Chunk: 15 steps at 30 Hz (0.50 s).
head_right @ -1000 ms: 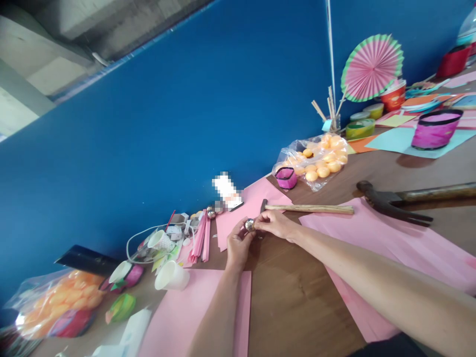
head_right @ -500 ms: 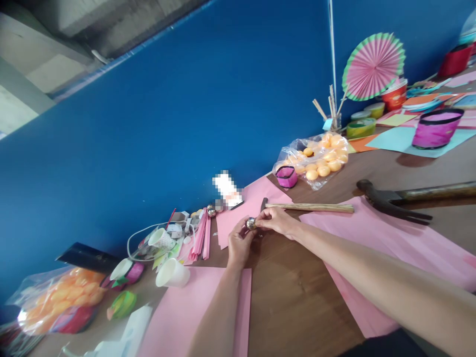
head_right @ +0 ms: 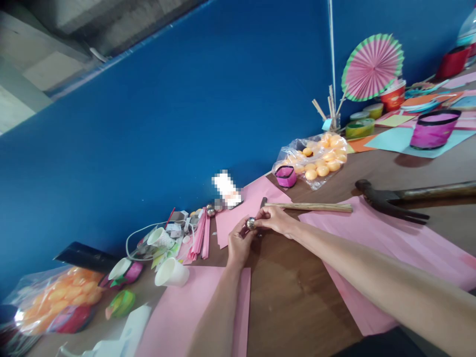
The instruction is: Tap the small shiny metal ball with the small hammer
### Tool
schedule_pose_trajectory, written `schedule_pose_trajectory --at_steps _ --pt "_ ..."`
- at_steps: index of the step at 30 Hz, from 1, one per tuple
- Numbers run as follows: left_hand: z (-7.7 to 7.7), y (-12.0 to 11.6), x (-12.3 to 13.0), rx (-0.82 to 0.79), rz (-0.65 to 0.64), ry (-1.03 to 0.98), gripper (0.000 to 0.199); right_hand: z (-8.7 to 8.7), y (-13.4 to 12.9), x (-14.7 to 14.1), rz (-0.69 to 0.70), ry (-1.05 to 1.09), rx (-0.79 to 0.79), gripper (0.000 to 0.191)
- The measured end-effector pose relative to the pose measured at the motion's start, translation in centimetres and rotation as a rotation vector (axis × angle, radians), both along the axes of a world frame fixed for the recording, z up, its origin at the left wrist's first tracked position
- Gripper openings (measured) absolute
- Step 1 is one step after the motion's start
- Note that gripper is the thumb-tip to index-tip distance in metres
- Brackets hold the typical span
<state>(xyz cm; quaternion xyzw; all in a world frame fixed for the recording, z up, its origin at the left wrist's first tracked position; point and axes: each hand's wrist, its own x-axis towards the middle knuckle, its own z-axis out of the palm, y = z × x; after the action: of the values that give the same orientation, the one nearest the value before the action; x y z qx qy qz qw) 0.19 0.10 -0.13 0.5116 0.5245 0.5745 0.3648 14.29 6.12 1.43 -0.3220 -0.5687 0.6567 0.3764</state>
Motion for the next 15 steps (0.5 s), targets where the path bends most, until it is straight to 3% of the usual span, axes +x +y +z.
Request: schedule_pose_trajectory --at_steps 7,15 --pt "-0.19 0.02 -0.37 -0.017 -0.03 -0.055 0.053 0.39 -0.14 0.19 0.007 0.028 0.033 0.031" --pt "0.03 -0.12 -0.18 -0.018 0.03 -0.124 0.042 -0.27 -0.26 -0.3 -0.047 -0.051 0.213 0.031"
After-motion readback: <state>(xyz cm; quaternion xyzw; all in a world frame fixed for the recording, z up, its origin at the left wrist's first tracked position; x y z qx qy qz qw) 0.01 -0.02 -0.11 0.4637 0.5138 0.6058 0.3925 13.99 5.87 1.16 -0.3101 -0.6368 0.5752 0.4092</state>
